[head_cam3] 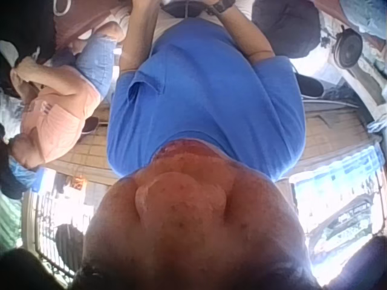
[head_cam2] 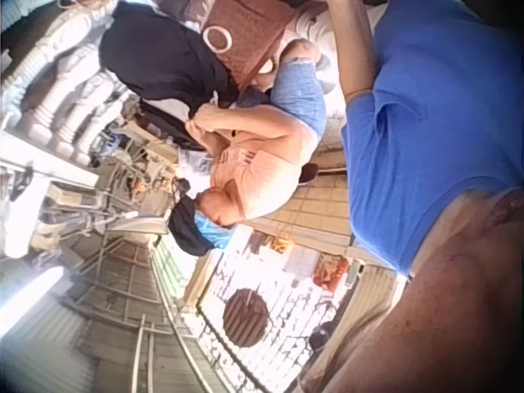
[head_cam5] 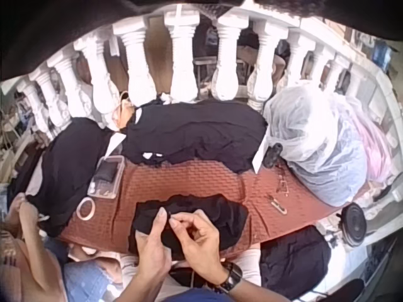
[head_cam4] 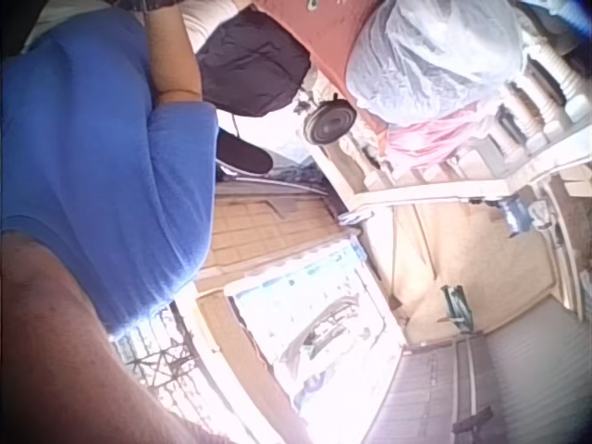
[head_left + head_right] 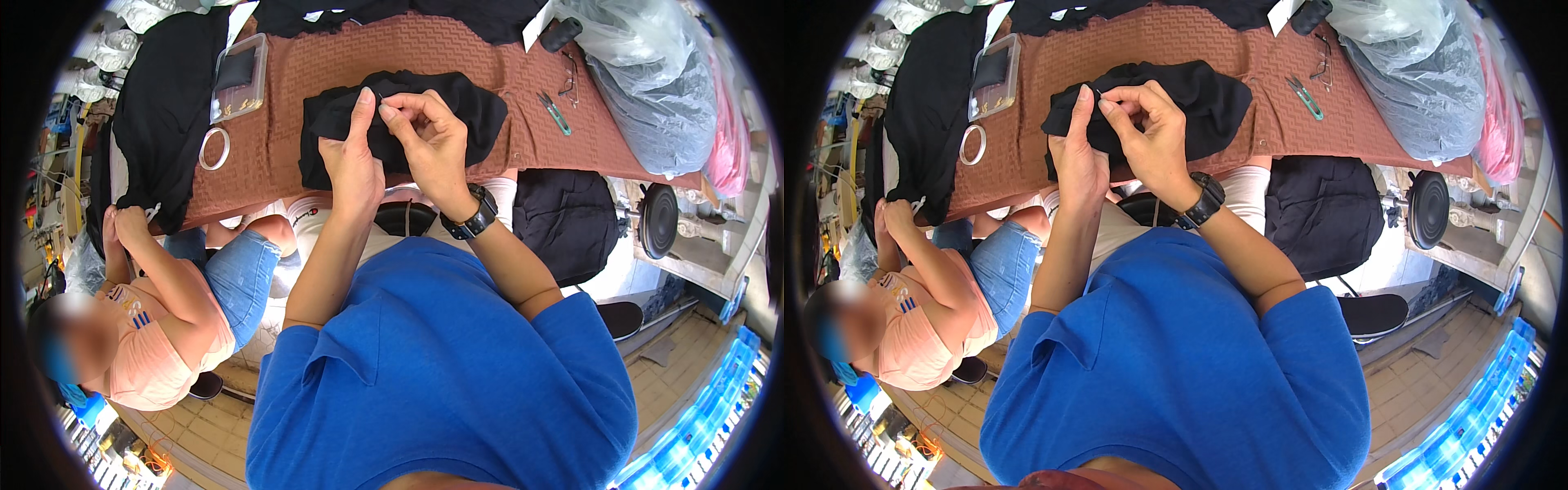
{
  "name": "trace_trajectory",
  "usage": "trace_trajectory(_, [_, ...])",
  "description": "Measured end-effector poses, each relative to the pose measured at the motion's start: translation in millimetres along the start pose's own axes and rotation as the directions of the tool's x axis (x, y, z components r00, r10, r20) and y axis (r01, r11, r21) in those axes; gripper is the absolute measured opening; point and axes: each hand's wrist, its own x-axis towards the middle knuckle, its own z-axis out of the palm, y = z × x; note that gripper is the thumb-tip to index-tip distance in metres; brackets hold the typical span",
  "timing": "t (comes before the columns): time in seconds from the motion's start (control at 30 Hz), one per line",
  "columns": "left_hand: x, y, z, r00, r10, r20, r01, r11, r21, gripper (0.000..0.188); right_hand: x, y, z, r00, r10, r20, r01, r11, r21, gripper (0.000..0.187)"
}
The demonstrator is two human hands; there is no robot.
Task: The person applies white stickers to black t-shirts by hand on a workbench. They pick up a sticker, place it on a garment, and then press it down to secure it.
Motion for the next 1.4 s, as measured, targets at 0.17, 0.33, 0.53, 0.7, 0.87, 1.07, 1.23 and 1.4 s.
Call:
trace_trajectory(0.17, [0,-1,-1,1.000,0.022,0.007,-0.022,1.000,0.015,0.003,0,0,0,1.000,0.020,0.001,-0.020,1.000,0.018,0.009])
trace_trajectory(0.33, [0,-2,-1,0.999,0.053,0.010,-0.053,0.998,0.037,0.005,-1,2,0,0.997,0.075,0.002,-0.075,0.996,0.055,0.008])
trace_trajectory(0.53, [-1,-3,-5,0.997,0.054,0.050,-0.058,0.995,0.082,0.005,-1,-2,1,0.993,0.120,-0.001,-0.119,0.987,0.107,0.008])
trace_trajectory(0.7, [-2,-7,-9,0.996,0.051,0.072,-0.056,0.996,0.071,0.004,-1,-1,2,0.990,0.142,0.000,-0.141,0.979,0.150,0.008])
trace_trajectory(0.87, [-3,-4,1,0.998,0.055,-0.038,-0.053,0.998,0.038,0.008,-2,2,3,0.992,0.129,0.006,-0.128,0.979,0.155,0.008])
trace_trajectory(1.07, [-5,-2,4,0.997,0.060,-0.037,-0.059,0.998,0.027,0.009,-2,3,5,0.992,0.125,0.009,-0.124,0.978,0.165,0.007])
trace_trajectory(1.23, [-3,-4,0,0.997,0.057,-0.043,-0.056,0.998,0.011,0.009,-2,3,6,0.993,0.121,0.012,-0.122,0.980,0.157,0.008])
trace_trajectory(1.4, [-3,-3,0,0.998,0.056,-0.030,-0.057,0.998,-0.005,0.008,-1,5,6,0.993,0.118,0.010,-0.118,0.981,0.156,0.008])
